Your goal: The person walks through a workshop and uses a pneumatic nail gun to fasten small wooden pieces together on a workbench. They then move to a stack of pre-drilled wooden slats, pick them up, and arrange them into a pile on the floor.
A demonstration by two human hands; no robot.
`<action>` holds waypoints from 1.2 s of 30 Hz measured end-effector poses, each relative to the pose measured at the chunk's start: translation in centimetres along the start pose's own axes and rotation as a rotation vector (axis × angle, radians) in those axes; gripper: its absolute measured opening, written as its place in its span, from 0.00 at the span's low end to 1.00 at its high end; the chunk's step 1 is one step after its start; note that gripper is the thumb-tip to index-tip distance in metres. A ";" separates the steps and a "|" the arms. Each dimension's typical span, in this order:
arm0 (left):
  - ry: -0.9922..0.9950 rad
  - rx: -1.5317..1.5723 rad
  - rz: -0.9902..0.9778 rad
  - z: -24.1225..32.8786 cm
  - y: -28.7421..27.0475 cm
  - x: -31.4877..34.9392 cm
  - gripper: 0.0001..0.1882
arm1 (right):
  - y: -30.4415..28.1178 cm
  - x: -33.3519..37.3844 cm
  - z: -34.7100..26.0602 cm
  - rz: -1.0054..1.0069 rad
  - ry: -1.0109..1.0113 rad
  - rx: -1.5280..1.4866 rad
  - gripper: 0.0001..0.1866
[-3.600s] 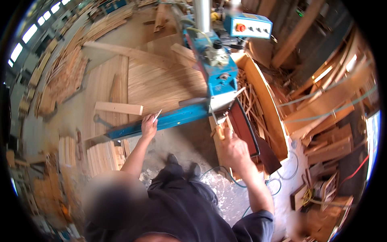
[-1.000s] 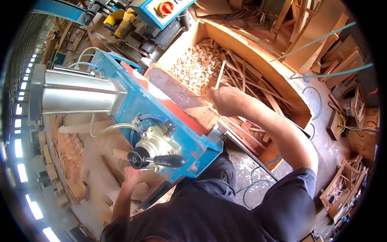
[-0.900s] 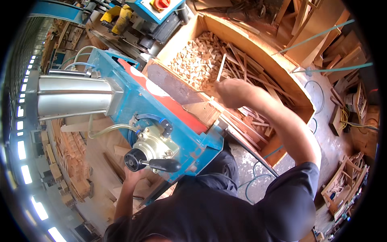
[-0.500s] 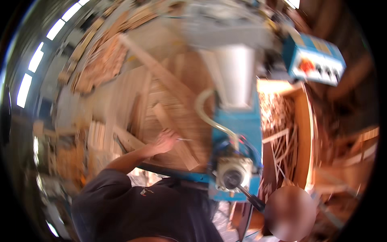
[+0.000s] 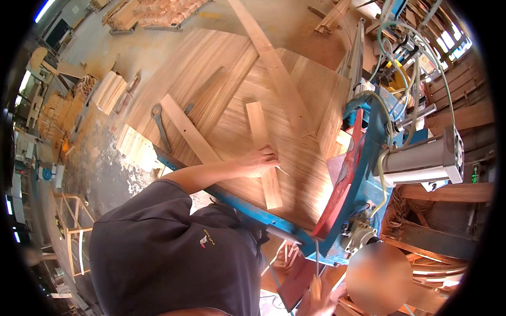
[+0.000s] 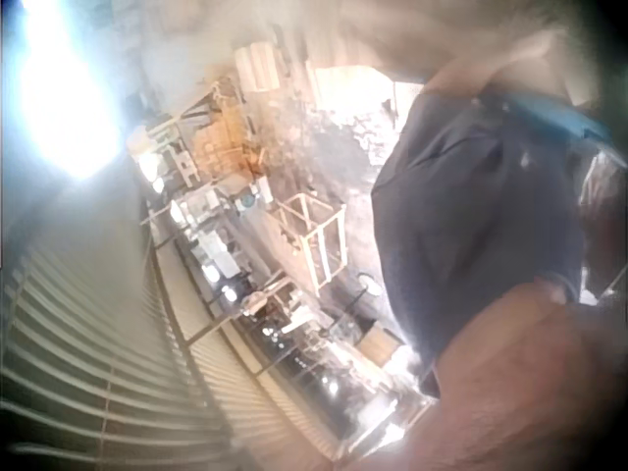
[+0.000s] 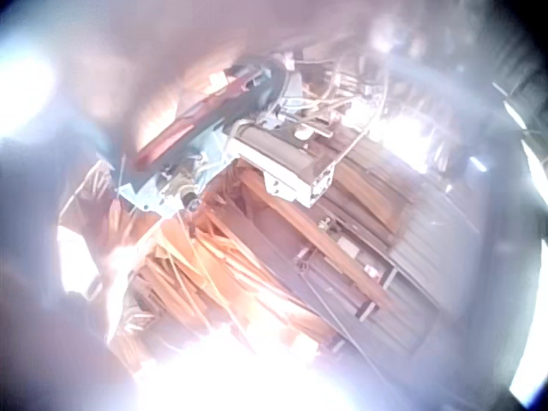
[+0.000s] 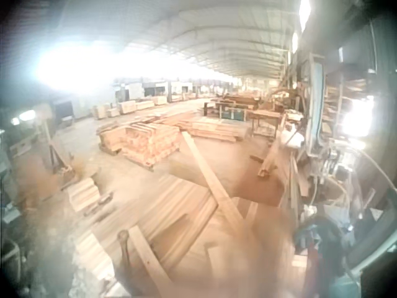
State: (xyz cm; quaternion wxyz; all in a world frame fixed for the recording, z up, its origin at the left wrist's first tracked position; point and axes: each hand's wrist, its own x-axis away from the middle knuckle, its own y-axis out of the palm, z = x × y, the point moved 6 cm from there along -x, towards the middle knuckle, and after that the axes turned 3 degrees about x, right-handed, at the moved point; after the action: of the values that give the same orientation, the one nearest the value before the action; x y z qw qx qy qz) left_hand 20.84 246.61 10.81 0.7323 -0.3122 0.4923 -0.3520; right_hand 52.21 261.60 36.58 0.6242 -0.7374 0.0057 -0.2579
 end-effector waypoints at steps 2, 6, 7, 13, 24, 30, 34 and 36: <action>0.010 0.067 -0.012 -0.4 -0.3 0.5 0.10 | 0.1 -0.7 -4.6 0.041 -0.097 -0.002 0.18; 0.094 0.112 -0.119 -0.1 -1.6 1.0 0.21 | 2.4 -3.9 -11.9 0.056 -0.128 -0.344 0.16; 0.124 0.090 -0.143 0.0 -2.1 1.6 0.25 | 2.9 -4.4 -13.5 0.063 -0.122 -0.414 0.16; 0.110 0.102 -0.412 0.7 -0.7 3.4 0.29 | 7.2 -3.2 -20.4 -0.061 -0.136 -0.428 0.21; 0.242 0.256 0.095 0.4 -1.9 6.4 0.09 | 20.9 19.7 -8.4 0.024 0.788 -1.243 0.23; -0.314 0.166 -0.159 -3.1 -10.6 7.1 0.09 | 20.1 15.9 -13.7 0.155 0.634 -1.413 0.23; -0.317 -0.091 -0.409 -5.8 -17.9 12.2 0.22 | 21.2 13.2 -12.8 0.196 0.513 -1.370 0.23; -0.370 -0.184 -0.643 -6.2 -19.2 15.2 0.28 | 22.3 13.1 -11.8 0.215 0.424 -1.342 0.23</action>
State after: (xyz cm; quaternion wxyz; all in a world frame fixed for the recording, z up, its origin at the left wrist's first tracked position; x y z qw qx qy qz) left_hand 15.08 222.74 16.69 0.6297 -0.5735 0.2583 -0.4559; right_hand 65.94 241.50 21.89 0.0428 -0.8920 0.3573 -0.2736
